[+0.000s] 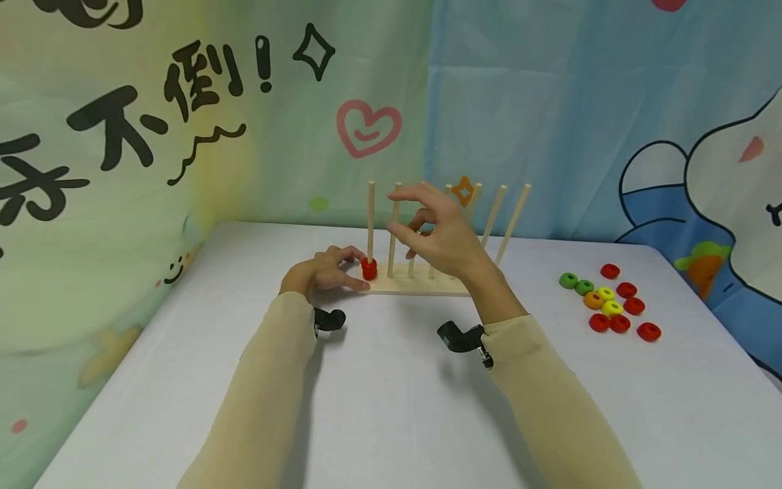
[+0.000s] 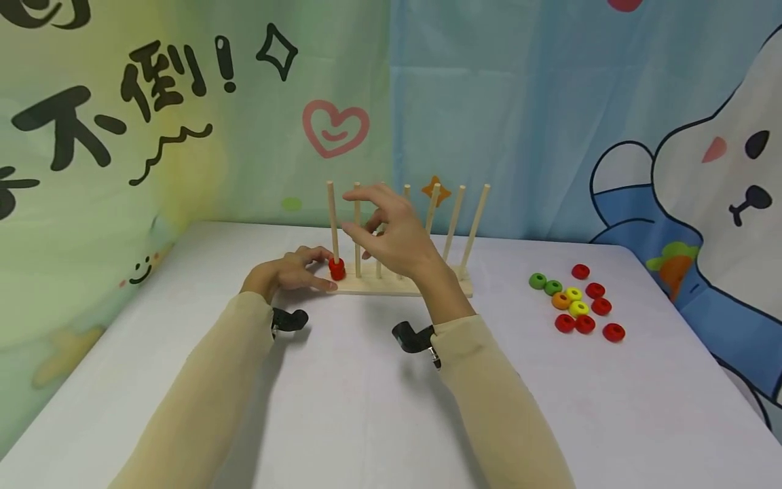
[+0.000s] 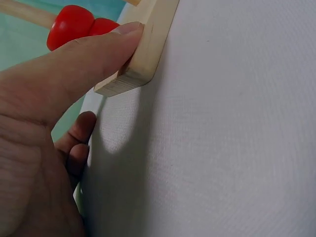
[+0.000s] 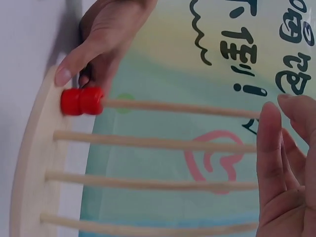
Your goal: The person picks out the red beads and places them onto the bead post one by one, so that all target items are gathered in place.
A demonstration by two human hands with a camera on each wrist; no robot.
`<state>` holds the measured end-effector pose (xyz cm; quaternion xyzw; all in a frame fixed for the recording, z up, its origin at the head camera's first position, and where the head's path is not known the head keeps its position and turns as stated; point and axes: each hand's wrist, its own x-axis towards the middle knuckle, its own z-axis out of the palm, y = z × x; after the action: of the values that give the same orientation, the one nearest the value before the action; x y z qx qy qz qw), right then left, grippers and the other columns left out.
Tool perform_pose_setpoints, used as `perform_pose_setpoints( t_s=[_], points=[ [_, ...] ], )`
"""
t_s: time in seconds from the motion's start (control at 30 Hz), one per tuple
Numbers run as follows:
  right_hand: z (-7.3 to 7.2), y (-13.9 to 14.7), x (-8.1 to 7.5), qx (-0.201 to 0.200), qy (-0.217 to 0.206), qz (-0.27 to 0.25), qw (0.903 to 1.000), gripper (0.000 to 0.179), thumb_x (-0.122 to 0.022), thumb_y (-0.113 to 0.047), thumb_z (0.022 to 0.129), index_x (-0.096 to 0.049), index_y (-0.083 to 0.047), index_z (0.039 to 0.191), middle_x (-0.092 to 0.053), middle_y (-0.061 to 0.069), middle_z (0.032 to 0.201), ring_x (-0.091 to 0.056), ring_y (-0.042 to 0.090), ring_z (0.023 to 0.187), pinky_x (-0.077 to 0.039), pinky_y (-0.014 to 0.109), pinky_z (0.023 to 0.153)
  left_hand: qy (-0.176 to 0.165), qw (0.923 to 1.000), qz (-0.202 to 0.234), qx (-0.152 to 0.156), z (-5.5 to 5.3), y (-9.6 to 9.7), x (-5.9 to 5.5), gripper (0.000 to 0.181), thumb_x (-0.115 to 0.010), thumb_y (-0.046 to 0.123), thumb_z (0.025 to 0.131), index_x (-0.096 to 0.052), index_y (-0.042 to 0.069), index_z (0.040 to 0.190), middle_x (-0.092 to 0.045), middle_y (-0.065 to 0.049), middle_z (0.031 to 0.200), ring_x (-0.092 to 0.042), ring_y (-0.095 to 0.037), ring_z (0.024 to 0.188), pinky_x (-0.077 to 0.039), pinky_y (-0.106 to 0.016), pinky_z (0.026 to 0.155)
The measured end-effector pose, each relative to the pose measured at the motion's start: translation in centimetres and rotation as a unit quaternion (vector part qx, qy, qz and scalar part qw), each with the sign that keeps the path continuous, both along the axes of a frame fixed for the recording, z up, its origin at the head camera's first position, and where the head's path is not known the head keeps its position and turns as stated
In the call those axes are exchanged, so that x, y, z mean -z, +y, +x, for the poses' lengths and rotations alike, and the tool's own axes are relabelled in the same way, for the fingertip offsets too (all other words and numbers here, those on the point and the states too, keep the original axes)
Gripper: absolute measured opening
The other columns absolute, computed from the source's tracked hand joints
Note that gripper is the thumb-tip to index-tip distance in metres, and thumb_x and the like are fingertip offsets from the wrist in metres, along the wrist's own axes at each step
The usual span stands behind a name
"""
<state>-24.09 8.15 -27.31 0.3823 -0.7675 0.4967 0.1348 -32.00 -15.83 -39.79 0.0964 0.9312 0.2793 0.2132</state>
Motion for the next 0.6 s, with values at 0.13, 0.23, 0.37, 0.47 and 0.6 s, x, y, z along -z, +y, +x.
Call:
perform_pose_setpoints(
  t_s=[0.13, 0.23, 0.37, 0.47, 0.6],
  points=[
    [0.4, 1.2, 0.5, 0.006, -0.019, 0.011, 0.9998, 0.038, -0.069, 0.004, 0.088, -0.060, 0.001, 0.126, -0.063, 0.016, 0.110, -0.066, 0.025, 0.062, -0.057, 0.038, 0.057, 0.007, 1.0000, -0.002, 0.003, 0.0, 0.1, 0.1, 0.061, -0.077, 0.059, 0.076, -0.050, 0.039, 0.127, -0.036, -0.004, 0.148, -0.029, -0.036, 0.135, -0.029, -0.061, 0.105],
    [0.7, 2.1, 1.3, 0.001, -0.022, 0.000, 0.9998, 0.036, -0.068, 0.006, 0.088, -0.060, 0.002, 0.123, -0.056, 0.015, 0.120, -0.066, 0.024, 0.063, -0.056, 0.039, 0.052, 0.012, 0.9999, -0.005, 0.006, 0.1, 0.2, 0.1, 0.061, -0.076, 0.059, 0.076, -0.050, 0.038, 0.128, -0.037, -0.004, 0.147, -0.029, -0.037, 0.134, -0.030, -0.061, 0.105],
    [0.9, 3.2, 2.6, -0.014, -0.008, -0.023, 0.9996, 0.031, -0.069, 0.010, 0.085, -0.062, 0.006, 0.115, -0.058, 0.017, 0.111, -0.065, 0.028, 0.064, -0.055, 0.043, 0.050, 0.013, 0.9998, -0.009, 0.007, 0.3, 0.2, 0.0, 0.061, -0.075, 0.058, 0.077, -0.049, 0.038, 0.129, -0.036, -0.004, 0.148, -0.030, -0.037, 0.134, -0.030, -0.061, 0.105],
    [1.1, 4.0, 3.5, -0.011, -0.008, -0.021, 0.9997, 0.030, -0.069, 0.011, 0.085, -0.062, 0.006, 0.114, -0.059, 0.018, 0.108, -0.065, 0.030, 0.065, -0.055, 0.041, 0.050, 0.015, 0.9998, -0.013, 0.009, 0.4, 0.2, 0.0, 0.063, -0.075, 0.058, 0.078, -0.048, 0.038, 0.131, -0.036, -0.003, 0.149, -0.030, -0.037, 0.134, -0.030, -0.062, 0.105],
    [1.4, 5.2, 4.3, 0.010, -0.013, -0.004, 0.9999, 0.030, -0.070, 0.009, 0.085, -0.063, 0.004, 0.114, -0.061, 0.017, 0.109, -0.065, 0.030, 0.066, -0.056, 0.038, 0.051, 0.028, 0.9994, -0.016, 0.014, 0.4, 0.2, 0.1, 0.063, -0.074, 0.060, 0.078, -0.048, 0.039, 0.131, -0.036, -0.002, 0.148, -0.030, -0.036, 0.135, -0.030, -0.063, 0.104]
  ],
)
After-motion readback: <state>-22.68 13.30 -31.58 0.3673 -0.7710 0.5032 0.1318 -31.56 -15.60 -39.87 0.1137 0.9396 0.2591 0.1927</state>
